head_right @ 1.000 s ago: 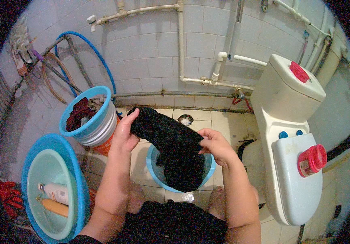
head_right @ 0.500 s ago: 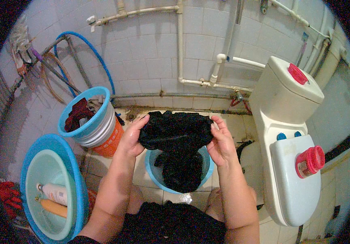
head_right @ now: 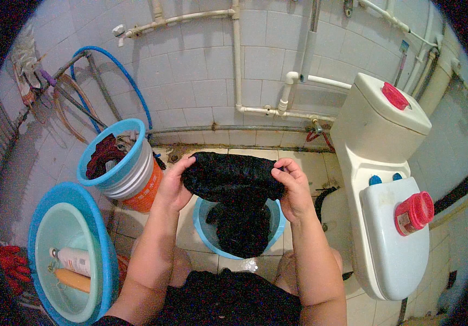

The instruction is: The person sits on the bathroom floor and hand-washes a black garment in a blue basin filled with water. They scrub the fabric, wring it out, and repeatedly submerge it. At 00:26, they add detergent from a pink container into the basin and continue washing the garment by hand.

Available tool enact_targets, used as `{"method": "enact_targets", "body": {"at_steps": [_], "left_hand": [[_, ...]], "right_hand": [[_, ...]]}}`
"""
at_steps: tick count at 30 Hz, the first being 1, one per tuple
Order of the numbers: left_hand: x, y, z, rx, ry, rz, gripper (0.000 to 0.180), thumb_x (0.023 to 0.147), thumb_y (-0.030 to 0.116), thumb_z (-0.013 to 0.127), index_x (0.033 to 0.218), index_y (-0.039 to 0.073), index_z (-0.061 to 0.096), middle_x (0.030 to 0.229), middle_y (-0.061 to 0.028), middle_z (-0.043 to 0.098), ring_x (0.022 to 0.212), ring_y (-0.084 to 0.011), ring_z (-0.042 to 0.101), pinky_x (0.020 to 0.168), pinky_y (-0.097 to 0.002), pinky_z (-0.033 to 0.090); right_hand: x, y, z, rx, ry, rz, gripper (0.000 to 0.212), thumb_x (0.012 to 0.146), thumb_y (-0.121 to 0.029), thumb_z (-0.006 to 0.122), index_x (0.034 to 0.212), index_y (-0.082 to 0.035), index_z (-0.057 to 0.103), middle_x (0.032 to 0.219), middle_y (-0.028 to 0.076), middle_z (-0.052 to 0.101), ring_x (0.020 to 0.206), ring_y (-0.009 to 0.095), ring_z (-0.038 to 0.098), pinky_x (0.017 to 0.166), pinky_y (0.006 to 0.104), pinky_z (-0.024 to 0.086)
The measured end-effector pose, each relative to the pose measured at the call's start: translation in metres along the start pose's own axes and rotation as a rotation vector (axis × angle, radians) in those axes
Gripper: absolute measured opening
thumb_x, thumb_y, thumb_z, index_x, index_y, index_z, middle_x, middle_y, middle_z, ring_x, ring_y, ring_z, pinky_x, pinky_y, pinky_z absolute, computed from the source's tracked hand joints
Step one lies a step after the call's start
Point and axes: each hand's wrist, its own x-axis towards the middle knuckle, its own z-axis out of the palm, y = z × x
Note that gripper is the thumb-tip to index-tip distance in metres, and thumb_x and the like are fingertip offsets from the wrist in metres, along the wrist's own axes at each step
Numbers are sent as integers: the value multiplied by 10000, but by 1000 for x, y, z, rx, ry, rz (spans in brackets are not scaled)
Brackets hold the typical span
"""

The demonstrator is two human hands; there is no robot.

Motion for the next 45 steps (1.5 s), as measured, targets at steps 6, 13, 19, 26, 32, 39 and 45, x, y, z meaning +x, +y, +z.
{"method": "enact_targets", "body": {"at_steps": [6,13,19,26,32,39,45], "left_hand": [[1,0,1,15,37,7,206,839,118,495,1000,16,574,970,-90,632,896,-200,599,833,-328,466],[4,-3,-10,-69,70,-128,320,843,203,511,1089,4,560,1082,-108,610,944,-242,593,891,-379,443],[8,-6,-11,-69,-84,-47,377,828,196,508,1136,-19,539,1132,-120,591,1032,-236,558,897,-386,437],[0,-13,2,310,-96,-81,657,705,-41,561,1320,103,382,1230,-55,492,1048,-196,534,844,-335,473],[-1,-30,18,463,0,-43,561,748,-33,533,1284,88,419,1221,-75,491,1042,-193,536,827,-295,482],[-2,-40,25,702,-47,18,500,812,41,549,1290,84,411,1177,-81,500,1014,-189,519,892,-315,422],[-7,-34,23,1223,-216,-77,378,765,26,588,1131,15,493,994,-66,575,898,-158,540,801,-275,439]], "right_hand": [[1,-3,2,72,44,29,160,787,13,503,915,-61,562,861,37,588,780,152,565,697,275,472],[2,4,0,-23,62,75,420,715,88,437,1102,-12,562,994,72,595,861,174,588,757,278,486],[1,3,0,35,9,63,655,625,158,414,1256,-4,471,1150,108,561,1012,186,556,837,270,460],[3,2,-10,56,34,89,727,645,171,451,1325,-85,420,1021,43,549,753,98,519,670,211,453],[-1,0,-28,121,43,67,572,755,98,541,1293,-72,446,1001,38,581,814,101,565,710,216,471],[-13,-21,-24,119,213,40,394,800,16,606,1184,-37,534,1061,93,597,942,189,580,807,323,491],[-10,-31,-30,-350,237,-195,483,711,106,580,1172,-34,535,1015,62,583,893,156,559,790,268,457]]}}
